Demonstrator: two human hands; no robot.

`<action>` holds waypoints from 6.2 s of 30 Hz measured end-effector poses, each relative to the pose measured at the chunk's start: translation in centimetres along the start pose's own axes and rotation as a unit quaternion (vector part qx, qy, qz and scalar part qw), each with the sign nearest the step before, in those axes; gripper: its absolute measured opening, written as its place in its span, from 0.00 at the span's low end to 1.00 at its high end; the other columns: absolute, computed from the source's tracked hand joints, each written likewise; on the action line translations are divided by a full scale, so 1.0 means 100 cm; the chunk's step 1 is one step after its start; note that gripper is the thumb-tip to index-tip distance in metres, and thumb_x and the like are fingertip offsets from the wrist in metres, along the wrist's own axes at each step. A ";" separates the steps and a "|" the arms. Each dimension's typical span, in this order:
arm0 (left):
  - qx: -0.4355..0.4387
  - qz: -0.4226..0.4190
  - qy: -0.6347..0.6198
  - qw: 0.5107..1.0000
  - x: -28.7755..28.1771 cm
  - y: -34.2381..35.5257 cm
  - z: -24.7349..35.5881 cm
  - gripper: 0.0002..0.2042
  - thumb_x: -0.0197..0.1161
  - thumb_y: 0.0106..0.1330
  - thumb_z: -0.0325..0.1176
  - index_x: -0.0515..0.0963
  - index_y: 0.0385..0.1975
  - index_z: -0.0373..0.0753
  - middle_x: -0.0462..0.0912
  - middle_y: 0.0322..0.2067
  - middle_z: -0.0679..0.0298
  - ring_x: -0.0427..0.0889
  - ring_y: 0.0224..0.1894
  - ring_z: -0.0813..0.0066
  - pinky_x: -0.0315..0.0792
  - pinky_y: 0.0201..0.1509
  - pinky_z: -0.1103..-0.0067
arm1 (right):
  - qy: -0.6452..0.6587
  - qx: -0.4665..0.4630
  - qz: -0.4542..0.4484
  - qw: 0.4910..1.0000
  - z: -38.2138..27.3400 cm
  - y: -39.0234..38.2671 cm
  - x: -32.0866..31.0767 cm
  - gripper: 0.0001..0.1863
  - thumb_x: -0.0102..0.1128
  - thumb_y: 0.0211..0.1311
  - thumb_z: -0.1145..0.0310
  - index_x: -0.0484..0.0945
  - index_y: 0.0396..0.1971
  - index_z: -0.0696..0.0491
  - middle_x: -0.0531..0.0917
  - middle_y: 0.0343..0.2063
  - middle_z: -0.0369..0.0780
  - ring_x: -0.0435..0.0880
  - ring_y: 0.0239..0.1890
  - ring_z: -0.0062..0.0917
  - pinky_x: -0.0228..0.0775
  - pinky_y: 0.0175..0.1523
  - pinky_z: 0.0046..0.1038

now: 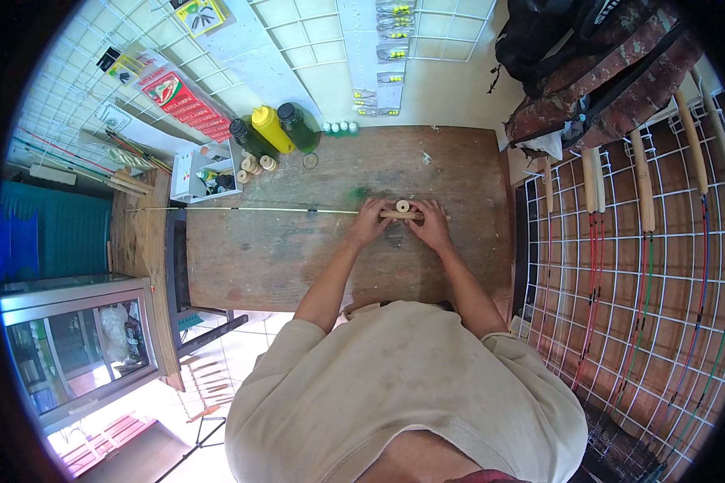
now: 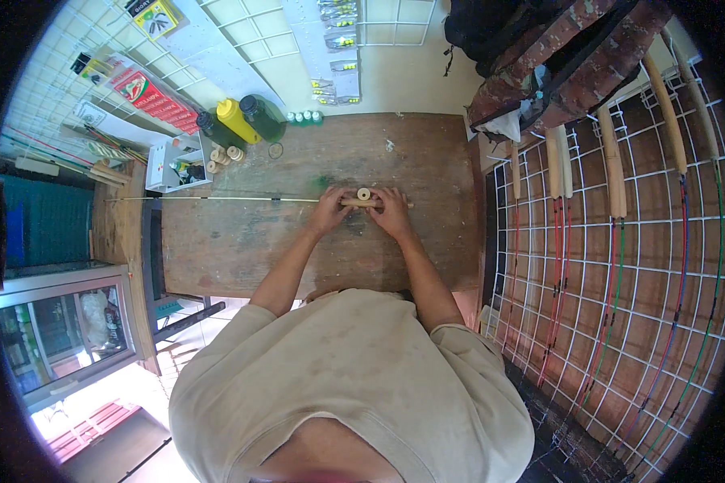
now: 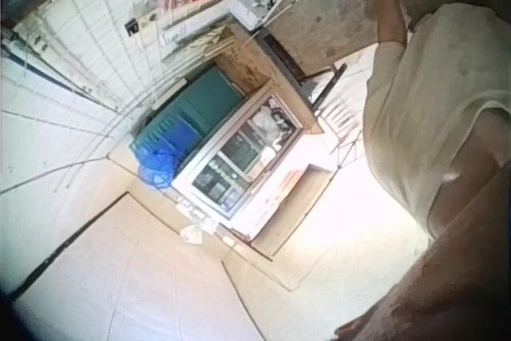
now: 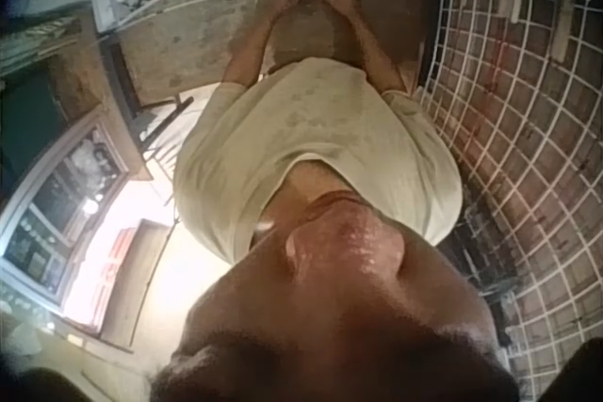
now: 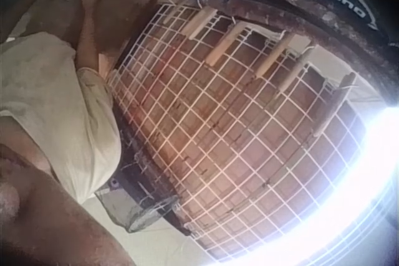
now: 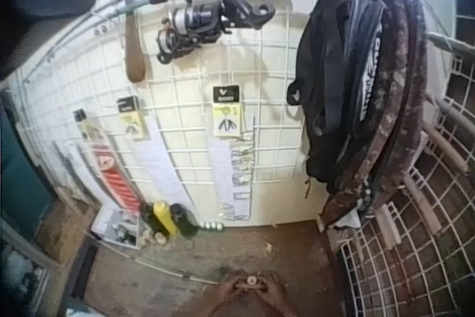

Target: Manually wrapping thread around a fishing rod guide ring to secure it for repair.

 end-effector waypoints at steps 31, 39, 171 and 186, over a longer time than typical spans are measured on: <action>0.081 -0.005 0.232 0.969 -0.023 0.004 0.037 0.12 0.66 0.53 0.33 0.79 0.37 0.40 0.78 0.37 0.63 0.72 0.48 0.63 0.65 0.53 0.70 | 0.042 -0.092 -0.004 0.995 -0.019 0.003 -0.030 0.21 0.67 0.50 0.67 0.78 0.48 0.46 0.74 0.36 0.39 0.71 0.42 0.34 0.64 0.49 0.36; 0.110 0.067 0.270 0.954 -0.033 -0.009 0.062 0.13 0.67 0.52 0.34 0.79 0.38 0.40 0.78 0.39 0.65 0.71 0.52 0.63 0.63 0.53 0.68 | 0.031 -0.130 0.069 0.989 -0.032 0.000 -0.028 0.14 0.66 0.51 0.67 0.84 0.40 0.45 0.75 0.32 0.37 0.72 0.40 0.32 0.64 0.47 0.33; -0.016 0.416 0.000 0.909 -0.540 -0.216 -0.084 0.11 0.66 0.54 0.22 0.83 0.38 0.38 0.84 0.33 0.63 0.77 0.39 0.66 0.70 0.44 0.74 | 0.252 -0.154 0.111 0.949 -0.547 0.145 0.264 0.15 0.68 0.48 0.75 0.84 0.39 0.52 0.84 0.31 0.39 0.76 0.40 0.28 0.69 0.47 0.27; -0.051 0.490 -0.002 0.870 -0.601 -0.238 -0.142 0.11 0.62 0.57 0.19 0.82 0.39 0.38 0.84 0.35 0.63 0.76 0.39 0.67 0.69 0.47 0.74 | 0.249 -0.165 0.084 0.951 -0.600 0.191 0.338 0.14 0.69 0.50 0.74 0.84 0.40 0.53 0.83 0.30 0.40 0.75 0.38 0.26 0.69 0.45 0.26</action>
Point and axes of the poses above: each hand's wrist, its own y-axis towards the middle knuckle, its own x-axis out of the palm, z = x × y, the point moved 4 cm from there along y, towards the middle knuckle
